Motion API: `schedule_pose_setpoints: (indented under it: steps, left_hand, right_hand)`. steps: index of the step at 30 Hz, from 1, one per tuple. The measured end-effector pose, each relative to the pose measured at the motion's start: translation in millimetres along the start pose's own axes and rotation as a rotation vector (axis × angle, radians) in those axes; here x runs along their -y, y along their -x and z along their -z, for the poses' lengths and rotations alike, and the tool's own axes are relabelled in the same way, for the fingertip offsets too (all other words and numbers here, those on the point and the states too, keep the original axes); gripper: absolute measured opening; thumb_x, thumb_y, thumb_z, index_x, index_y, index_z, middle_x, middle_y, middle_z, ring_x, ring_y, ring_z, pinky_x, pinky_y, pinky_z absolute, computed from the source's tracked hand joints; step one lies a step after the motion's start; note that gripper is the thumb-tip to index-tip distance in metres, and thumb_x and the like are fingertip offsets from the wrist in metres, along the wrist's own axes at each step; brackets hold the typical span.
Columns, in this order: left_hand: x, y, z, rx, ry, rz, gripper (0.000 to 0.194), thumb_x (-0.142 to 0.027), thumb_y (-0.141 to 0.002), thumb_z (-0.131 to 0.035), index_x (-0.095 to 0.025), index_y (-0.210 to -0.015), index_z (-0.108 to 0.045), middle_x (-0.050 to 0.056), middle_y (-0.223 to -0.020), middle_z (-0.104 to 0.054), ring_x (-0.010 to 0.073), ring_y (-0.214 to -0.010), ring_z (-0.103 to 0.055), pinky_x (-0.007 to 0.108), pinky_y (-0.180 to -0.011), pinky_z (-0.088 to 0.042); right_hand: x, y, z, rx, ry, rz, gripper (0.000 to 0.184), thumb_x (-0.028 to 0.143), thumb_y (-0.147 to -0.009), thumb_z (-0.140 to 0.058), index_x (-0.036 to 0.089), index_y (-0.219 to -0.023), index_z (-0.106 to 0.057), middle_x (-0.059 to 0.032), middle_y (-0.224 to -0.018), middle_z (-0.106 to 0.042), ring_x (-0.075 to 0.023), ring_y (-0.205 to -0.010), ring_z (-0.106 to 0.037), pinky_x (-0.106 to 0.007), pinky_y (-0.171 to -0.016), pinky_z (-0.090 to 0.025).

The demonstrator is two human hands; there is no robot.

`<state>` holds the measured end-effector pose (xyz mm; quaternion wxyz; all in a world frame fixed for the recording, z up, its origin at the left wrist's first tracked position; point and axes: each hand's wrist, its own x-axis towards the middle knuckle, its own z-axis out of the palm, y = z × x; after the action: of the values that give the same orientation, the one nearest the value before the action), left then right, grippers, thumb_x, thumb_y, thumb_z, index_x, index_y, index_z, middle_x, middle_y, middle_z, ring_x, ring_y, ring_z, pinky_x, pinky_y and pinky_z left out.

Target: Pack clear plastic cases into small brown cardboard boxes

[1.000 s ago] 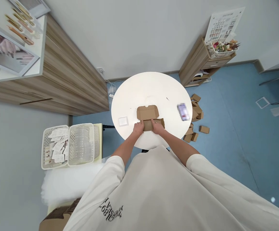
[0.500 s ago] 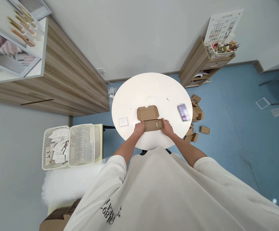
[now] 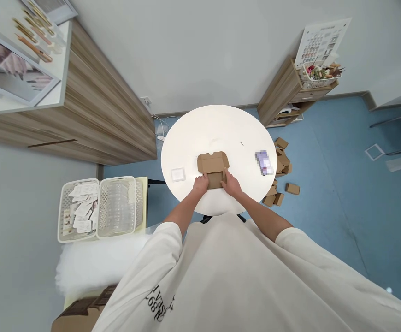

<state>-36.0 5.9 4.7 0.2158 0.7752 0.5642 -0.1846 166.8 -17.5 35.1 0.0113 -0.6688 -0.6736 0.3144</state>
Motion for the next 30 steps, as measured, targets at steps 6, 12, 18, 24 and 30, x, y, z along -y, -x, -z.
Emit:
schedule_pose_setpoints:
  steps: [6, 12, 18, 24, 30]
  left_hand:
    - [0, 0, -1.9, -0.005, 0.017, -0.007, 0.113, -0.020, -0.068, -0.089, -0.008, -0.157, -0.022, 0.026, -0.124, -0.063, 0.0368, -0.117, -0.061, 0.041, -0.094, -0.045]
    - [-2, -1, -2.8, -0.020, -0.005, 0.019, 0.110, -0.017, -0.066, -0.090, -0.006, -0.155, -0.026, 0.025, -0.120, -0.064, 0.0341, -0.112, -0.063, 0.040, -0.093, -0.045]
    - [-2, 0, -2.3, -0.016, 0.001, 0.020, 0.105, -0.016, -0.068, -0.087, -0.007, -0.154, -0.027, 0.024, -0.119, -0.065, 0.0329, -0.110, -0.064, 0.040, -0.092, -0.045]
    - [-2, 2, -0.1, -0.020, 0.046, 0.017, 0.106, -0.015, -0.068, -0.087, -0.004, -0.155, -0.026, 0.026, -0.120, -0.064, 0.0350, -0.112, -0.062, 0.041, -0.093, -0.045]
    - [-2, 2, 0.8, -0.007, 0.053, 0.015, 0.108, -0.014, -0.067, -0.087, -0.003, -0.155, -0.025, 0.026, -0.121, -0.063, 0.0352, -0.112, -0.062, 0.042, -0.093, -0.044]
  right_hand:
    - [-4, -10, -6, 0.049, -0.126, -0.161, 0.040, 0.035, -0.103, -0.038, 0.020, -0.137, -0.052, -0.0096, -0.121, -0.068, -0.0215, -0.110, -0.063, -0.028, -0.086, -0.047]
    - [-3, -23, -2, 0.162, 0.109, -0.314, 0.034, 0.043, -0.101, -0.046, 0.018, -0.113, -0.065, -0.0145, -0.111, -0.069, -0.0273, -0.100, -0.067, -0.033, -0.077, -0.048]
    - [3, -31, 1, 0.191, 0.272, -0.275, 0.033, 0.034, -0.100, -0.044, 0.018, -0.111, -0.070, -0.0164, -0.111, -0.070, -0.0298, -0.103, -0.067, -0.037, -0.081, -0.048]
    - [6, -30, 0, 0.151, 0.278, -0.269, 0.033, 0.029, -0.097, -0.044, 0.019, -0.112, -0.072, -0.0173, -0.109, -0.070, -0.0315, -0.102, -0.068, -0.038, -0.079, -0.049]
    - [1, -24, 1, 0.168, 0.319, -0.199, 0.033, 0.033, -0.101, -0.041, 0.018, -0.112, -0.067, -0.0165, -0.108, -0.069, -0.0299, -0.100, -0.066, -0.037, -0.079, -0.047]
